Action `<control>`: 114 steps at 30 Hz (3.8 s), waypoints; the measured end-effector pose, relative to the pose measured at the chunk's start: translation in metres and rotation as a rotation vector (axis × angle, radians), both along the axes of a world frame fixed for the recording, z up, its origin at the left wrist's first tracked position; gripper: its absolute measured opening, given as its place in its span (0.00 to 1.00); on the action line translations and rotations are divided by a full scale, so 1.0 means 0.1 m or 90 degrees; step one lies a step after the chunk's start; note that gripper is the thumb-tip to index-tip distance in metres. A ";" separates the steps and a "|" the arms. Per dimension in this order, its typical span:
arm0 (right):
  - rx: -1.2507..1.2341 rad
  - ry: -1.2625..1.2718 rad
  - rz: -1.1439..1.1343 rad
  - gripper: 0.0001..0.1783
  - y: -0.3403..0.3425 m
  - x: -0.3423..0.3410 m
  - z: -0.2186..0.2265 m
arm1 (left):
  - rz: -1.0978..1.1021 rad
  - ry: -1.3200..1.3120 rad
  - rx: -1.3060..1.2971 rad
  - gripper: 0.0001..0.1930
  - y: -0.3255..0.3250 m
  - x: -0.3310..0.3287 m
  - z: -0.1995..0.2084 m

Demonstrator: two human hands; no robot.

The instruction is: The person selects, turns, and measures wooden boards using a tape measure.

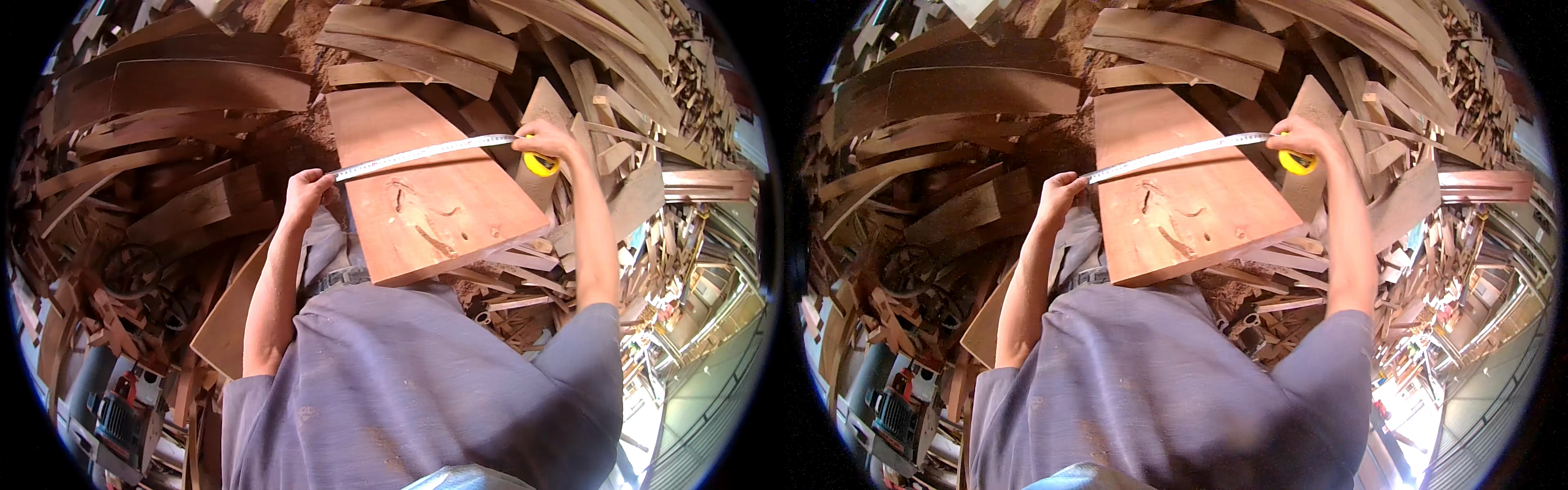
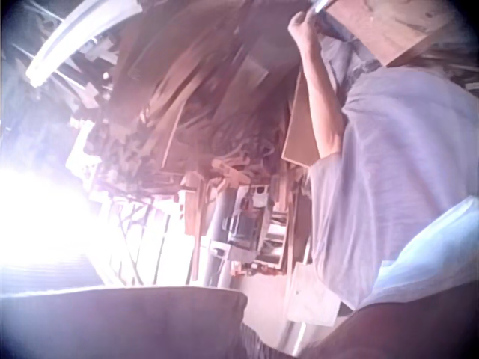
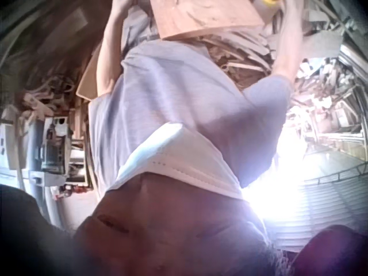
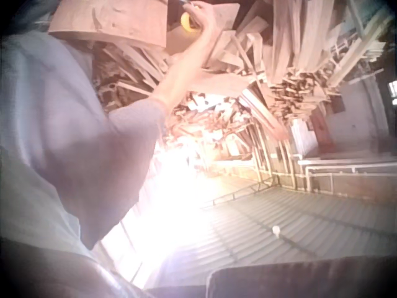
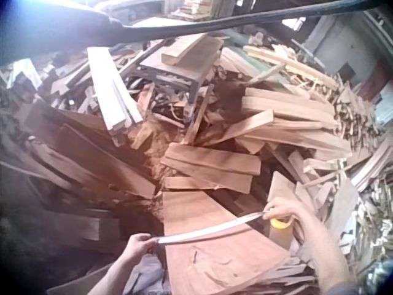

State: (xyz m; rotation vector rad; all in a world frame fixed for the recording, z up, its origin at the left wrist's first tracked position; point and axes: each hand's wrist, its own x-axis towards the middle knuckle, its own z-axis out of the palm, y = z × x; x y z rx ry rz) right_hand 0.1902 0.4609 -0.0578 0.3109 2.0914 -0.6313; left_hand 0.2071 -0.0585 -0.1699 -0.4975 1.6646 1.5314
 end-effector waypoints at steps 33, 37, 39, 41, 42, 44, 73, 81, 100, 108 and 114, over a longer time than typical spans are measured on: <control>-0.199 0.067 -0.210 0.18 0.00 0.47 -0.14 | 0.056 0.118 -0.054 0.13 0.20 -0.10 0.22; -0.223 0.058 -0.386 0.18 -0.06 0.81 0.14 | 0.012 -0.098 -0.008 0.16 0.03 0.19 0.31; -0.227 0.093 -0.454 0.19 -0.13 1.14 0.24 | 0.010 -0.331 0.212 0.21 0.02 0.23 0.36; -0.221 0.136 -0.586 0.19 -0.15 1.57 0.21 | 0.151 -0.447 0.329 0.26 0.16 0.39 0.22; -0.224 0.185 -0.697 0.20 -0.21 1.87 0.11 | 0.148 -0.464 0.362 0.27 0.23 0.32 0.22; -0.295 0.256 -0.956 0.20 -0.48 2.38 0.03 | 0.133 -0.455 0.375 0.27 0.35 0.20 0.25; -0.757 0.340 -1.171 0.34 -2.94 2.49 0.44 | 0.119 -0.442 0.387 0.14 1.01 -0.32 0.38; -0.696 0.390 -1.156 0.32 -2.99 2.24 0.53 | 0.097 -0.459 0.382 0.15 0.94 -0.31 0.32; -0.650 0.438 -1.204 0.17 -2.17 1.93 0.69 | 0.084 -0.412 0.332 0.12 0.84 -0.25 0.40; -0.459 0.468 -1.107 0.24 -1.67 1.59 0.84 | 0.100 -0.395 0.344 0.12 0.79 -0.19 0.37; -0.253 0.444 -1.012 0.22 -1.22 1.38 0.69 | 0.169 -0.391 0.369 0.13 0.83 -0.31 0.51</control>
